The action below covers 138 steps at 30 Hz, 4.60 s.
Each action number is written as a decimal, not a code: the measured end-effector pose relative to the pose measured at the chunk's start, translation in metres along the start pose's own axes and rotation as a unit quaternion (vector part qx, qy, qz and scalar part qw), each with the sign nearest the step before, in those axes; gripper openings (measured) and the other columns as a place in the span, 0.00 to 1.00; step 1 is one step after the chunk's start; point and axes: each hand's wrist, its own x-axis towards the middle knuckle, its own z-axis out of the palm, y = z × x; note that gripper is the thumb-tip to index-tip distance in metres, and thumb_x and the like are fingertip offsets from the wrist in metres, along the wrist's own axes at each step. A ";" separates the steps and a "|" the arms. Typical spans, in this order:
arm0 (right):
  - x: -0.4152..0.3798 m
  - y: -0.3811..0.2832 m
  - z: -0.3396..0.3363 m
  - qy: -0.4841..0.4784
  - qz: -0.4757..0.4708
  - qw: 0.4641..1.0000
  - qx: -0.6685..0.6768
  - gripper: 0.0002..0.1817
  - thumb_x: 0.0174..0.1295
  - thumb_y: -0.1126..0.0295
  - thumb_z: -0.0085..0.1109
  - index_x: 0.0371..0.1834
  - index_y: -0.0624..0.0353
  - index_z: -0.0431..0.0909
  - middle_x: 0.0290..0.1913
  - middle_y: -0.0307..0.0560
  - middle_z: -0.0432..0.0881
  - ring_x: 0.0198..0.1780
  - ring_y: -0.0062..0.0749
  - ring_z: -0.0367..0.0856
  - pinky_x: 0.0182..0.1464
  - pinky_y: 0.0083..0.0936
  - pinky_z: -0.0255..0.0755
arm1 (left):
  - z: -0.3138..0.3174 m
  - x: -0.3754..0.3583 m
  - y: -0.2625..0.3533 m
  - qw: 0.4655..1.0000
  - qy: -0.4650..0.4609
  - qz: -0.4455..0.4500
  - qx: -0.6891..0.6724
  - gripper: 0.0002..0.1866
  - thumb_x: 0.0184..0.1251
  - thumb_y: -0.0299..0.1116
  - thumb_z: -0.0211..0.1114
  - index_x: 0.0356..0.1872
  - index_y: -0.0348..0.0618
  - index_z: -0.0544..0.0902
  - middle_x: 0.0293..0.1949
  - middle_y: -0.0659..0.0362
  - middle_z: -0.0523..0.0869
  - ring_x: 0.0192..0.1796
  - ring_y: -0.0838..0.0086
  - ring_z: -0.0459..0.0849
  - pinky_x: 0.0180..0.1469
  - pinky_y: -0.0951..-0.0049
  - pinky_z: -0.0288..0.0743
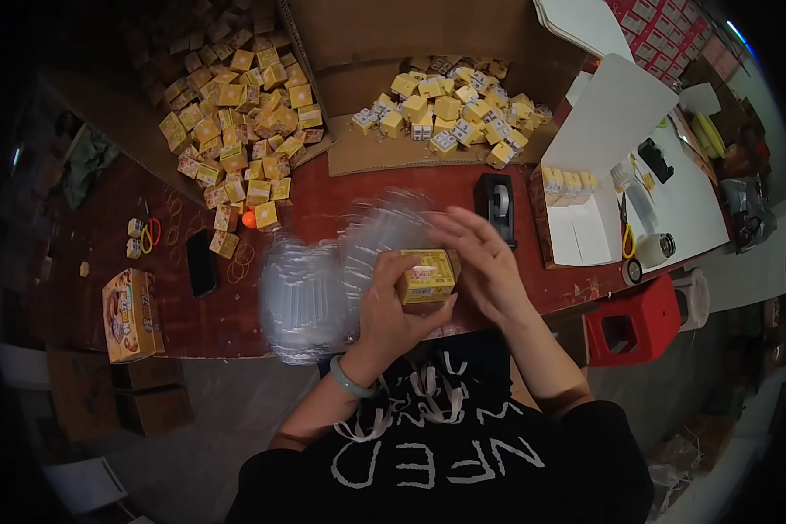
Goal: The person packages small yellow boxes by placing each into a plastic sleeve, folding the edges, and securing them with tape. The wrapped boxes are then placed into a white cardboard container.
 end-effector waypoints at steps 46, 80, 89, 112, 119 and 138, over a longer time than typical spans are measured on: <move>0.012 0.020 -0.164 0.227 -0.048 0.931 -0.281 0.09 0.63 0.69 0.67 0.32 0.64 0.85 0.62 0.65 0.76 0.75 0.44 0.60 0.69 0.33 0.57 | 0.092 0.001 -0.026 0.892 -0.369 0.039 0.259 0.14 0.59 0.34 0.69 0.43 0.45 0.75 0.73 0.58 0.66 0.40 0.54 0.84 0.36 0.61 0.83; -0.014 -0.090 -0.048 -0.244 0.090 0.877 -0.405 0.18 0.60 0.79 0.64 0.52 0.60 0.71 0.25 0.33 0.70 0.28 0.14 0.65 0.31 0.16 0.60 | 0.038 0.042 0.021 0.901 -0.382 -0.154 -0.132 0.40 0.51 0.49 0.81 0.56 0.34 0.70 0.47 0.44 0.86 0.51 0.60 0.87 0.54 0.66 0.78; -0.018 -0.049 -0.077 -0.056 0.052 0.963 -0.258 0.24 0.59 0.72 0.71 0.56 0.60 0.70 0.36 0.33 0.73 0.38 0.14 0.73 0.40 0.12 0.67 | 0.031 0.020 0.025 0.822 -0.281 -0.245 -0.430 0.26 0.75 0.34 0.60 0.66 0.37 0.60 0.62 0.51 0.71 0.64 0.72 0.71 0.63 0.71 0.67; -0.025 -0.057 0.029 -0.211 0.030 0.837 -0.504 0.06 0.66 0.75 0.63 0.32 0.68 0.81 0.27 0.44 0.85 0.27 0.21 0.83 0.26 0.17 0.75 | -0.040 -0.019 0.010 0.966 -0.156 0.092 0.185 0.50 0.33 0.50 0.86 0.61 0.38 0.71 0.58 0.46 0.80 0.61 0.54 0.79 0.73 0.46 0.58; 0.040 0.026 -0.001 -0.285 0.319 0.903 -0.034 0.07 0.66 0.72 0.64 0.33 0.62 0.78 0.24 0.34 0.77 0.20 0.14 0.70 0.21 0.13 0.60 | -0.027 -0.036 0.004 0.999 0.033 -0.008 -0.012 0.36 0.41 0.33 0.81 0.53 0.40 0.72 0.47 0.50 0.79 0.43 0.60 0.84 0.52 0.63 0.78; 0.204 -0.034 -0.076 -0.220 -0.167 0.574 -0.771 0.31 0.43 0.77 0.76 0.54 0.59 0.76 0.50 0.47 0.80 0.55 0.45 0.78 0.56 0.36 0.73 | -0.044 -0.033 -0.031 0.979 0.011 -0.206 -0.003 0.38 0.46 0.33 0.82 0.58 0.40 0.69 0.40 0.57 0.82 0.45 0.73 0.83 0.51 0.70 0.78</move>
